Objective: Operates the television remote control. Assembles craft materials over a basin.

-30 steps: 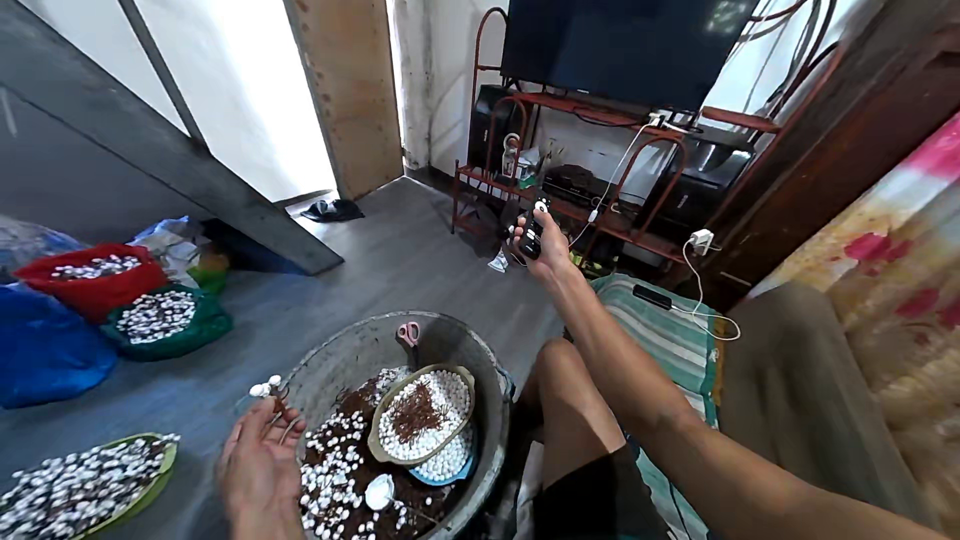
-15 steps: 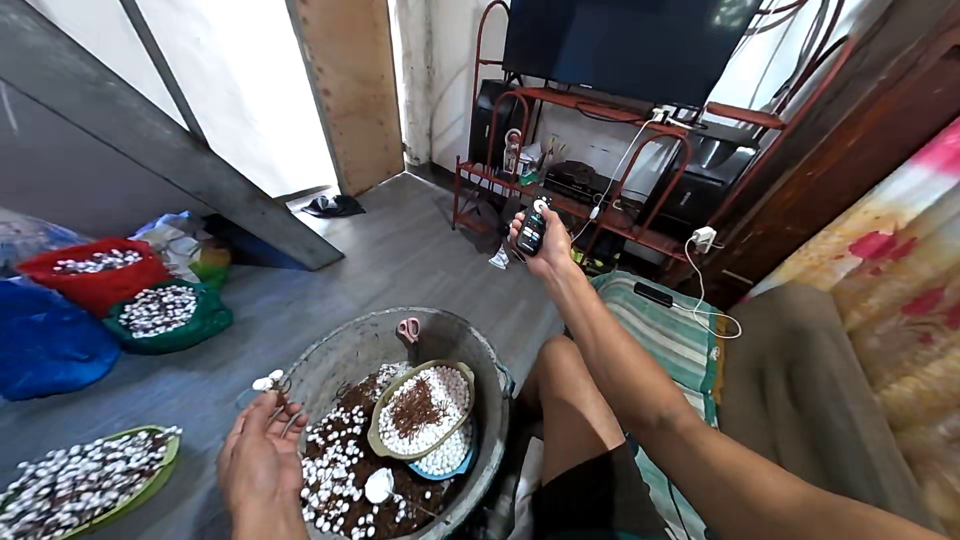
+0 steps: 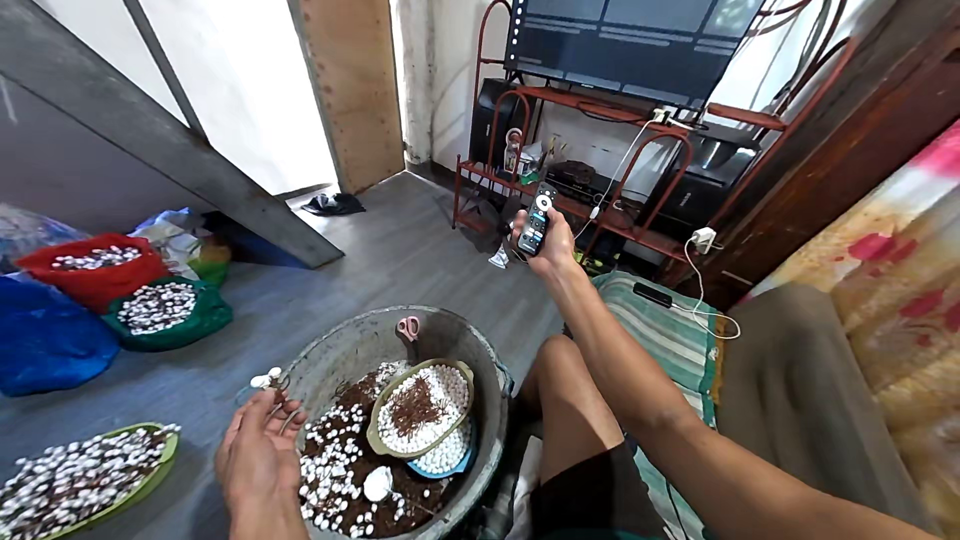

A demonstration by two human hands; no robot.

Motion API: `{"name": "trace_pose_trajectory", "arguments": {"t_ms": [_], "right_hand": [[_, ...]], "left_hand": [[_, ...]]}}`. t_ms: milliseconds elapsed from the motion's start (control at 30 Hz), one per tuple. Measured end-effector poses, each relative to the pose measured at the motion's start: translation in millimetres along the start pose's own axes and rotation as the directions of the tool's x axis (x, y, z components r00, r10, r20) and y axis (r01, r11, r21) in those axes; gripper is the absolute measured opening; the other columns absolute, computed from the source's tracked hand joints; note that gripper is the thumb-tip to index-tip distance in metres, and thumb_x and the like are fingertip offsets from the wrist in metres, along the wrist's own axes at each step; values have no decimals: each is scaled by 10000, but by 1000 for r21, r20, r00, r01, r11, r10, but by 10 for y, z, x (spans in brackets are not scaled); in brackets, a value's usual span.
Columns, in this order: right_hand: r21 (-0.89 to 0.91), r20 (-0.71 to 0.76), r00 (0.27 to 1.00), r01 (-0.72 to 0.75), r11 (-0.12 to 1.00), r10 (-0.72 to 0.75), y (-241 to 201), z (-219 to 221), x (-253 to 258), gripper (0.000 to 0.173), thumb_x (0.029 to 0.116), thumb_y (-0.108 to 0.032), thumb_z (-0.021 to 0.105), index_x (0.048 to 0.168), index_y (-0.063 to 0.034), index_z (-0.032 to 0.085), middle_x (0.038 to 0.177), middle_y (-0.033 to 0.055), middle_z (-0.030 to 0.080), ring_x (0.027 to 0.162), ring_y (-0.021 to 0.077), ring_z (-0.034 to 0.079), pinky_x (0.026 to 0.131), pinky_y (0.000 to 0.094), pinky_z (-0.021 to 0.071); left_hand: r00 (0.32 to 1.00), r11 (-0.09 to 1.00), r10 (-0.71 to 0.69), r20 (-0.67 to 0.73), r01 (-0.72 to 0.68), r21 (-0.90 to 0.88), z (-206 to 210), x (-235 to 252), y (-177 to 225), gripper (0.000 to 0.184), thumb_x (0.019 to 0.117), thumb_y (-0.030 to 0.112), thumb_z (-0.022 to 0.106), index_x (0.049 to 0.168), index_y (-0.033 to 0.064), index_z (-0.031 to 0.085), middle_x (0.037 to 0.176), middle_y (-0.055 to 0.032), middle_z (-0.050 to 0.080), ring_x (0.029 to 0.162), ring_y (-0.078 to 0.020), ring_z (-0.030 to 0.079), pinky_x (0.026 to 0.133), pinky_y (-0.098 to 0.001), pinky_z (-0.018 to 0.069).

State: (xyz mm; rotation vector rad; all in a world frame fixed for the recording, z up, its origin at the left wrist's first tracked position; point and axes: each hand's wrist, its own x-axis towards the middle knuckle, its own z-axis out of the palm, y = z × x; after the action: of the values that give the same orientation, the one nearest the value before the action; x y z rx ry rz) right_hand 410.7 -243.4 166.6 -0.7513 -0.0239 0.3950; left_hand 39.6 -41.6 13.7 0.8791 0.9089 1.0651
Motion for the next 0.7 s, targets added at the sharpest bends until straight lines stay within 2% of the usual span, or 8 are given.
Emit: {"name": "trace_pose_trajectory", "arguments": {"t_ms": [100, 233, 700], "right_hand": [[-13, 32, 999, -8, 1000, 8, -1, -64, -21, 445, 1075, -510, 355, 1245, -145, 544, 1015, 90, 713, 826, 190, 714, 724, 353, 593], [-9, 24, 1000, 19, 1000, -19, -39, -9, -38, 441, 1086, -474, 330, 1216, -107, 538, 976, 117, 717, 789, 212, 716, 677, 365, 596], [-19, 34, 999, 21, 1000, -21, -38, -21, -8, 468, 1084, -504, 317, 1219, -113, 535, 962, 106, 704, 775, 205, 700, 688, 372, 587]], "left_hand": [[1000, 1000, 1, -5, -1, -2, -4, 8, -10, 121, 1066, 185, 524, 1075, 114, 622, 893, 4, 650, 699, -109, 658, 590, -259, 578], [1000, 1000, 0, -8, 0, -3, -2, 10, -20, 129, 1068, 184, 520, 1079, 115, 628, 896, 1, 656, 703, -111, 661, 585, -262, 578], [1000, 1000, 6, 2, -6, 1, -14, 4, -17, 121, 1063, 187, 522, 1075, 112, 616, 894, 4, 643, 707, -109, 655, 605, -271, 583]]}}
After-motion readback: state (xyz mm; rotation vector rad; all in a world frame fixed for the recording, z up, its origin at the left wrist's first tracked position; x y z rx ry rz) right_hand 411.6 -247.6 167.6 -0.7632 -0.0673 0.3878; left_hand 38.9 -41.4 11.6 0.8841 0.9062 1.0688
